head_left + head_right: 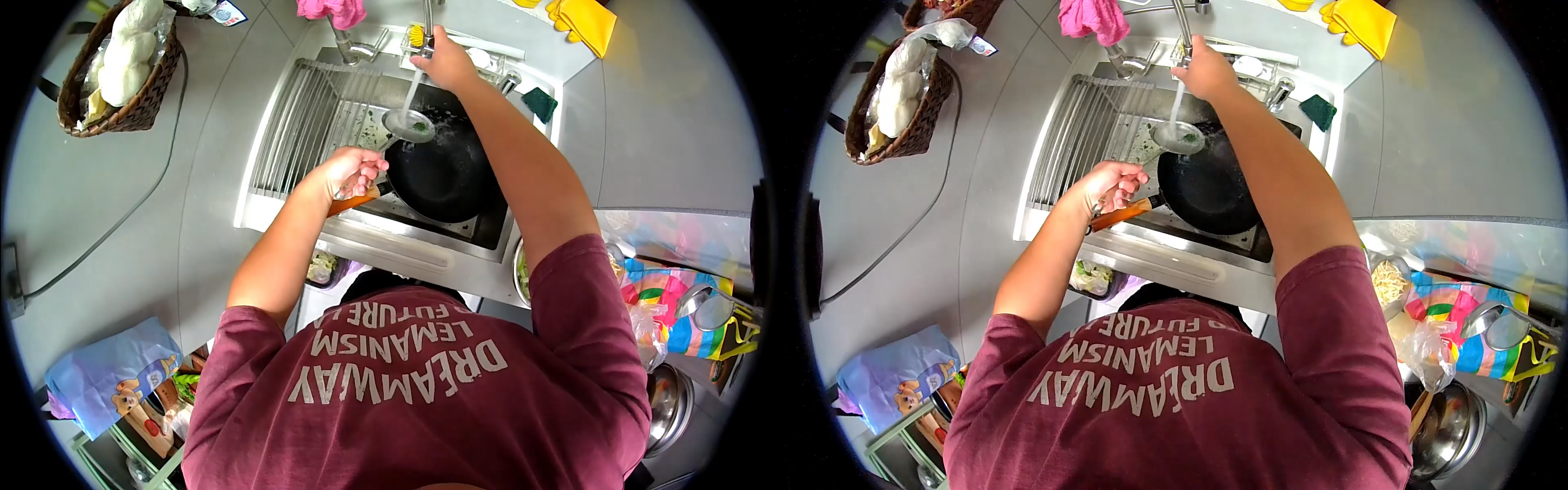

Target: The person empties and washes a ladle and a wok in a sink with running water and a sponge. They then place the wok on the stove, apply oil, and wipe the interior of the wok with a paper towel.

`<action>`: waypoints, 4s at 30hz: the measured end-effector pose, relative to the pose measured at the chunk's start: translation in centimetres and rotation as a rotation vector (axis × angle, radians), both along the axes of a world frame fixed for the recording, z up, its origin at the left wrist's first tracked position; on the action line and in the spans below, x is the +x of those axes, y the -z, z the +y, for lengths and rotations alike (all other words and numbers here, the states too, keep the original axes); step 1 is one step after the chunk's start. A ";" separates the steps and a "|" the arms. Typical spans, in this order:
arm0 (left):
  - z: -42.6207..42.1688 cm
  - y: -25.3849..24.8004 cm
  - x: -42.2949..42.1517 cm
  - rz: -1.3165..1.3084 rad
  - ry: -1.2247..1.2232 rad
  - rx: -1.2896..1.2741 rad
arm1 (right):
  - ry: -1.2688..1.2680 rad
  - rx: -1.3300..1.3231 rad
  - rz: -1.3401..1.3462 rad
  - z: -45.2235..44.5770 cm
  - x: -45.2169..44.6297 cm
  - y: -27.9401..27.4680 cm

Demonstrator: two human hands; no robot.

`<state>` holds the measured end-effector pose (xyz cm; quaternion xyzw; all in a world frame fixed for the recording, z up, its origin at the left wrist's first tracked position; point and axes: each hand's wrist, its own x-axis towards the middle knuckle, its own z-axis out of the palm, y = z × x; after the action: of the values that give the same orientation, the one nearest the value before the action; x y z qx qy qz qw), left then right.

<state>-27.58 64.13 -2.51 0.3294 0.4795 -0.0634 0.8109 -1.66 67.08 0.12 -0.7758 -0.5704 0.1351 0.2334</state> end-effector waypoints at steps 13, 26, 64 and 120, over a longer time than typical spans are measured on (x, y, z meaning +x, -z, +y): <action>0.2 0.4 2.7 0.142 0.369 0.479 | 0.026 0.238 -0.137 -1.2 1.3 2.0; 1.1 0.8 1.7 -0.025 0.383 0.291 | -0.023 0.145 -0.018 -0.2 1.4 2.1; 1.2 4.4 0.4 0.339 0.541 1.440 | -0.041 0.146 -0.148 -1.1 1.6 1.7; -0.4 1.8 11.1 0.248 0.531 1.546 | 0.100 -0.099 -0.577 -9.7 12.6 9.2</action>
<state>-16.53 63.70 -4.32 0.8873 0.3800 0.0592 0.2547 10.96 57.35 -9.12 -0.8199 -0.5668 -0.0748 0.0298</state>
